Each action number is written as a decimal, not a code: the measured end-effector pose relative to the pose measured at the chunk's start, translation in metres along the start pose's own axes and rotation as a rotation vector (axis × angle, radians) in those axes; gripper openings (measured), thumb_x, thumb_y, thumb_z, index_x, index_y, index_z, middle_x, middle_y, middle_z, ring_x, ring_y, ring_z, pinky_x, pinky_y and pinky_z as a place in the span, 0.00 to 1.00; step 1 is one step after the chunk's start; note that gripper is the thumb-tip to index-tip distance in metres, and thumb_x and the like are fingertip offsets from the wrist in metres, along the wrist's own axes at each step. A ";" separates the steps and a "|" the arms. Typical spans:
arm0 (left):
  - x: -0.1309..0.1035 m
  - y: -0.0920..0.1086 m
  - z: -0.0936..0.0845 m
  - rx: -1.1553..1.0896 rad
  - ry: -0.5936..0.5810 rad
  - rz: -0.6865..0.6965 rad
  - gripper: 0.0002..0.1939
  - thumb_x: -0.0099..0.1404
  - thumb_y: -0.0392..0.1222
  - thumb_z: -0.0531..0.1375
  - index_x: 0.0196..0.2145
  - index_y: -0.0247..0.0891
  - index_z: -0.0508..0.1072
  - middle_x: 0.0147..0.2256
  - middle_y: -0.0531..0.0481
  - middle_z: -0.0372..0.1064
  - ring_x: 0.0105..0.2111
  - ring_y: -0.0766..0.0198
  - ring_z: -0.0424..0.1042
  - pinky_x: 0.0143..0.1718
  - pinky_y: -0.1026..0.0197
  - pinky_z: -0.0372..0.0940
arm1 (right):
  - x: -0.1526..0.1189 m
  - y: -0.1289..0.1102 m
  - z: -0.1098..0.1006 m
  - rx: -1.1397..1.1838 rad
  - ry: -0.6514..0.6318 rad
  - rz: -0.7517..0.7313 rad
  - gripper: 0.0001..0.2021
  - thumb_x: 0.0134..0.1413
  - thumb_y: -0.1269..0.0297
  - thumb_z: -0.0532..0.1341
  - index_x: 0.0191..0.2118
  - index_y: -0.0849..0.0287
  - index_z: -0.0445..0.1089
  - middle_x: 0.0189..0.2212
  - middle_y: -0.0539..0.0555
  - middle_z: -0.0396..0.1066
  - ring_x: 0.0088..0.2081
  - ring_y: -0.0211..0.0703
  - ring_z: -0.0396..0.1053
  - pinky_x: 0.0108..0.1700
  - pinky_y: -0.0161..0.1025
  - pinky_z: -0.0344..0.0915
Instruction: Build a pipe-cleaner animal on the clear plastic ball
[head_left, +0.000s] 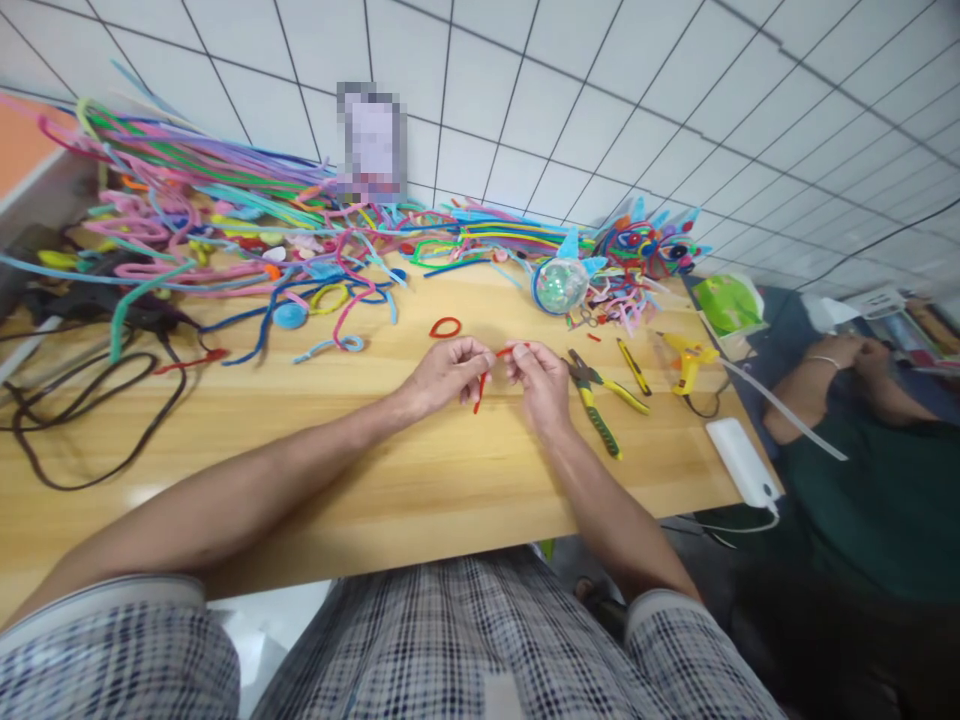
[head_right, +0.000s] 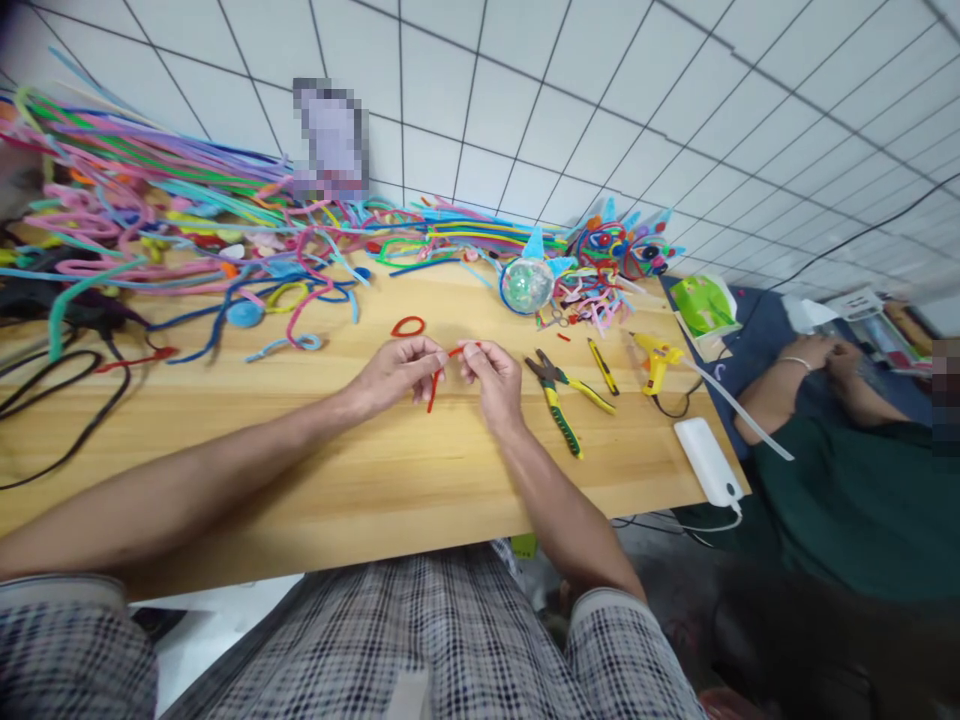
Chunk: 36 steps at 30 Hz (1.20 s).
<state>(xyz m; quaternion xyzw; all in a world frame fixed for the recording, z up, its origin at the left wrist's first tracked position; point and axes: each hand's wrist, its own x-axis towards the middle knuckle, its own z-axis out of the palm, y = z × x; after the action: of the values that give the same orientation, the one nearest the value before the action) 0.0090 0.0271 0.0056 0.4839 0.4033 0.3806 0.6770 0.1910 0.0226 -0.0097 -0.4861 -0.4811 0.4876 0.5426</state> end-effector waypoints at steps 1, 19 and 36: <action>0.000 0.000 0.001 -0.027 0.012 0.002 0.14 0.71 0.46 0.69 0.33 0.38 0.71 0.21 0.56 0.72 0.17 0.69 0.71 0.19 0.67 0.64 | 0.000 0.001 0.000 0.003 -0.005 0.009 0.16 0.58 0.47 0.70 0.42 0.54 0.78 0.33 0.49 0.77 0.29 0.37 0.69 0.32 0.37 0.66; 0.003 0.014 0.003 -0.565 0.202 -0.013 0.09 0.70 0.29 0.69 0.33 0.35 0.74 0.30 0.54 0.80 0.20 0.73 0.73 0.23 0.69 0.67 | -0.004 0.011 0.009 0.181 -0.053 -0.022 0.20 0.51 0.43 0.78 0.38 0.53 0.81 0.30 0.49 0.80 0.31 0.38 0.73 0.33 0.36 0.70; 0.004 0.000 -0.003 -0.553 0.053 0.087 0.13 0.63 0.37 0.77 0.42 0.37 0.80 0.47 0.45 0.86 0.46 0.60 0.87 0.48 0.62 0.79 | 0.009 0.000 -0.001 0.474 0.153 0.195 0.13 0.55 0.59 0.76 0.35 0.53 0.71 0.29 0.45 0.81 0.29 0.36 0.78 0.28 0.31 0.72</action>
<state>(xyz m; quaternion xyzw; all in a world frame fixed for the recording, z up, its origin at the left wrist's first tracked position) 0.0073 0.0316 0.0042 0.2875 0.2804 0.5172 0.7558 0.1923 0.0313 -0.0094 -0.4247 -0.2621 0.5986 0.6266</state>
